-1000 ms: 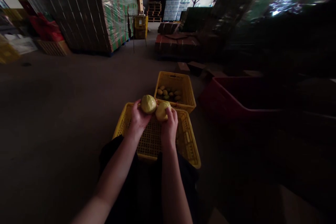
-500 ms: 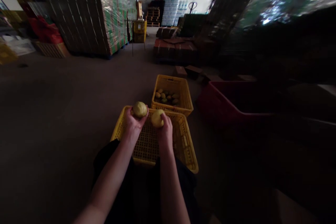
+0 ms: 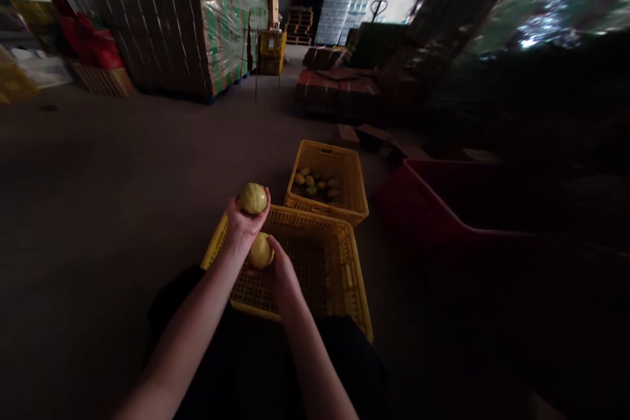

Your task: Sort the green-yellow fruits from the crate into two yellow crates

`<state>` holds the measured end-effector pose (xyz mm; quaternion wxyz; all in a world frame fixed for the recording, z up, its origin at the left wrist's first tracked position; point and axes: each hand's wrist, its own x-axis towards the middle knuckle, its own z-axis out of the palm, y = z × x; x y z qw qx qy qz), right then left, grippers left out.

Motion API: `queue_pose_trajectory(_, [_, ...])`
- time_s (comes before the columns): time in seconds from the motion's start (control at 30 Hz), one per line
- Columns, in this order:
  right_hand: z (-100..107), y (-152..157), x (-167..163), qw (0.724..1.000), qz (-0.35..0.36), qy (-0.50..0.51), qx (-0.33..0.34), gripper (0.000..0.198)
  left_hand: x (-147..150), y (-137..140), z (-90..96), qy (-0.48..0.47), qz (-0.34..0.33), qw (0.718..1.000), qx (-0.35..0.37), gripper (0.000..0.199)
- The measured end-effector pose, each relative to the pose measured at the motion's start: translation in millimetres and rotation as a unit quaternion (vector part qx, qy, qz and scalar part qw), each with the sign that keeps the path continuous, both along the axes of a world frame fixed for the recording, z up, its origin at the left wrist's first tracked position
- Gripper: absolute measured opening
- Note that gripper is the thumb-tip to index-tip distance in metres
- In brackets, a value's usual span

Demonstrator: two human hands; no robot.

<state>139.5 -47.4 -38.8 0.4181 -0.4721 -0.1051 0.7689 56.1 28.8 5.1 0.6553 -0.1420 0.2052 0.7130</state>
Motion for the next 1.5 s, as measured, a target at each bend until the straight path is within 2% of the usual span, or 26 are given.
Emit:
queue_pose_trajectory(0.1, [9.4, -0.8, -5.3, 0.998, 0.026, 0.054, -0.032, 0.025, -2.7, -1.6, -2.6, 0.013, 0.009, 1.0, -0.001, 0.03])
queue_pose_trajectory(0.2, [16.5, 0.5, -6.4, 0.996, 0.02, 0.081, -0.044, 0.025, -5.9, -5.1, -1.4, 0.024, 0.012, 1.0, -0.006, 0.032])
queue_pose_trajectory(0.33, [16.1, 8.0, 1.7, 0.996, -0.009, 0.091, 0.007, 0.023, -10.7, -13.1, 2.2, 0.023, 0.007, 1.0, -0.017, 0.032])
queue_pose_trajectory(0.43, [11.0, 16.5, 10.7, 0.992, -0.081, 0.063, 0.067, 0.025, -12.6, -21.3, 4.1, 0.013, -0.009, 0.999, -0.052, 0.031])
queue_pose_trajectory(0.57, [10.8, 22.1, 19.4, 0.981, -0.178, 0.041, 0.06, 0.016, -11.3, -29.7, 7.7, -0.006, -0.014, 0.999, -0.051, 0.031])
queue_pose_trajectory(0.73, [25.7, 15.2, 25.6, 0.973, -0.204, 0.091, 0.058, 0.018, -6.0, -31.9, 9.3, 0.064, -0.063, 0.995, -0.04, 0.018])
queue_pose_trajectory(0.87, [30.9, 12.0, 30.5, 0.964, -0.206, 0.091, 0.142, 0.021, 1.8, -33.9, 7.1, 0.068, -0.108, 0.992, -0.022, 0.02])
queue_pose_trajectory(0.97, [29.0, 12.1, 31.2, 0.938, -0.237, 0.03, 0.25, 0.036, 10.8, -38.9, 8.1, 0.069, -0.147, 0.986, 0.024, 0.019])
queue_pose_trajectory(1.1, [24.6, 6.9, 27.9, 0.876, -0.245, -0.177, 0.374, 0.056, 25.9, -48.1, 9.9, 0.101, -0.198, 0.971, 0.09, 0.022])
queue_pose_trajectory(1.23, [23.6, -1.6, 29.2, 0.823, -0.167, -0.32, 0.438, 0.049, 35.9, -52.6, 5.9, 0.109, -0.233, 0.959, 0.121, 0.033])
queue_pose_trajectory(1.37, [29.3, -9.0, 31.4, 0.783, -0.097, -0.361, 0.496, 0.044, 35.3, -50.7, -1.9, 0.124, -0.21, 0.966, 0.087, 0.016])
queue_pose_trajectory(1.5, [34.2, -17.7, 21.5, 0.748, -0.134, -0.395, 0.516, 0.047, 34.1, -49.0, -4.1, 0.14, -0.206, 0.964, 0.094, 0.019])
